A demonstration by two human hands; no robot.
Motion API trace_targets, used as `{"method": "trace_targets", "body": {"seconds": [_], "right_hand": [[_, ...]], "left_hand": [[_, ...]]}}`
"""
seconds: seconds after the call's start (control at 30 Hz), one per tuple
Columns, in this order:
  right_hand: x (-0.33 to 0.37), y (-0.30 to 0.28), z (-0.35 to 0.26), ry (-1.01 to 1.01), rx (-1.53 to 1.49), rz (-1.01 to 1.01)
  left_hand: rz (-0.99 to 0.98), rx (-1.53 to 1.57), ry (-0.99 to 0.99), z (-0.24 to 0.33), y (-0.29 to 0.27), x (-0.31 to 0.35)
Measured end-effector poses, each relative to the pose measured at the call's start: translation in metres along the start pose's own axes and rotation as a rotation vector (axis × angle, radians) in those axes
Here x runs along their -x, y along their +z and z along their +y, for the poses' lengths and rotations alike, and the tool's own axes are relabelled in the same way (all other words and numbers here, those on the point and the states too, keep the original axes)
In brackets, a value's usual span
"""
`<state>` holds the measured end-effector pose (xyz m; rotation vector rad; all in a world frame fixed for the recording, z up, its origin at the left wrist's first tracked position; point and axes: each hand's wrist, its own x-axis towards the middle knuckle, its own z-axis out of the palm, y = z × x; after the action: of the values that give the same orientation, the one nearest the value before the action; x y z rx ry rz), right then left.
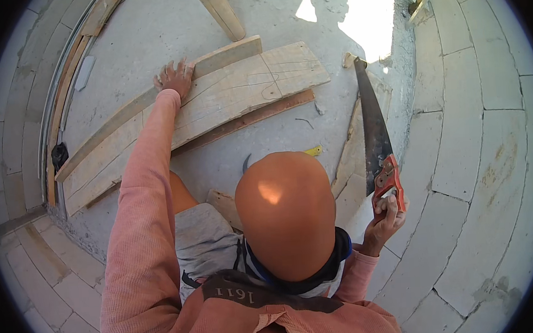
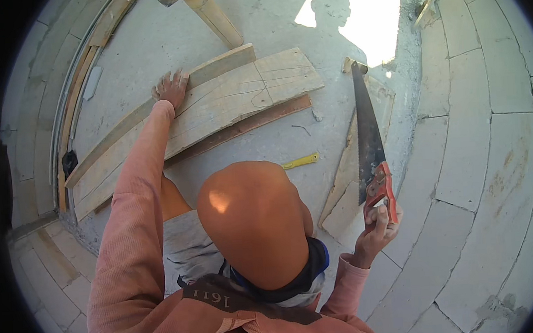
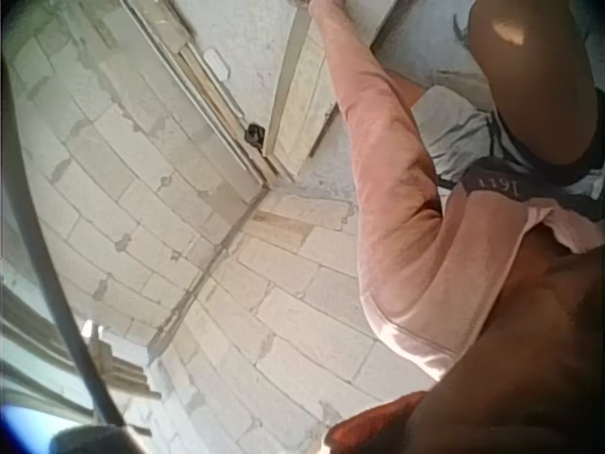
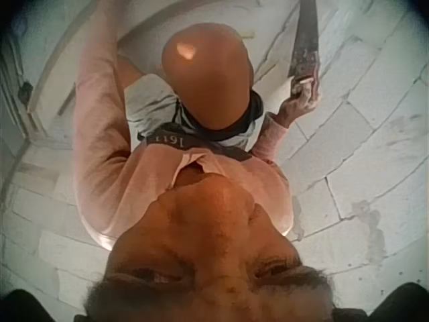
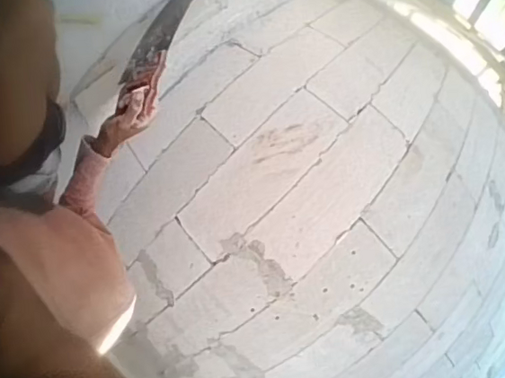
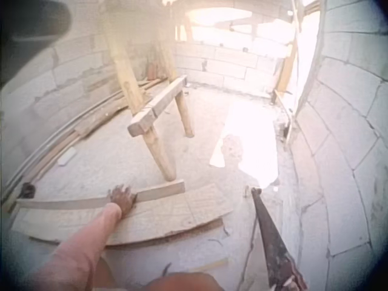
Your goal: The person constructs a wooden form on the ground by hammering nails into planks to secure them around a concrete block and uses a hand saw to cut a section of wood.
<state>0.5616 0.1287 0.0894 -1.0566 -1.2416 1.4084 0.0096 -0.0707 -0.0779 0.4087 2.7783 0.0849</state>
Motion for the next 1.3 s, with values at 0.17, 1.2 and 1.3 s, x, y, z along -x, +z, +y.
{"method": "trace_targets", "body": {"seconds": [0.17, 1.2, 1.3], "right_hand": [[0.002, 0.029, -0.020, -0.245, 0.103, -0.155], [-0.010, 0.133, -0.040, -0.086, 0.634, -0.613], [-0.005, 0.132, -0.046, -0.067, 0.610, -0.587]], "left_hand": [[0.157, -0.066, 0.241, 0.028, 0.010, 0.041], [-0.001, -0.465, 0.514, 0.107, 0.011, 0.128], [0.025, -0.451, 0.519, 0.105, 0.014, 0.127]]}}
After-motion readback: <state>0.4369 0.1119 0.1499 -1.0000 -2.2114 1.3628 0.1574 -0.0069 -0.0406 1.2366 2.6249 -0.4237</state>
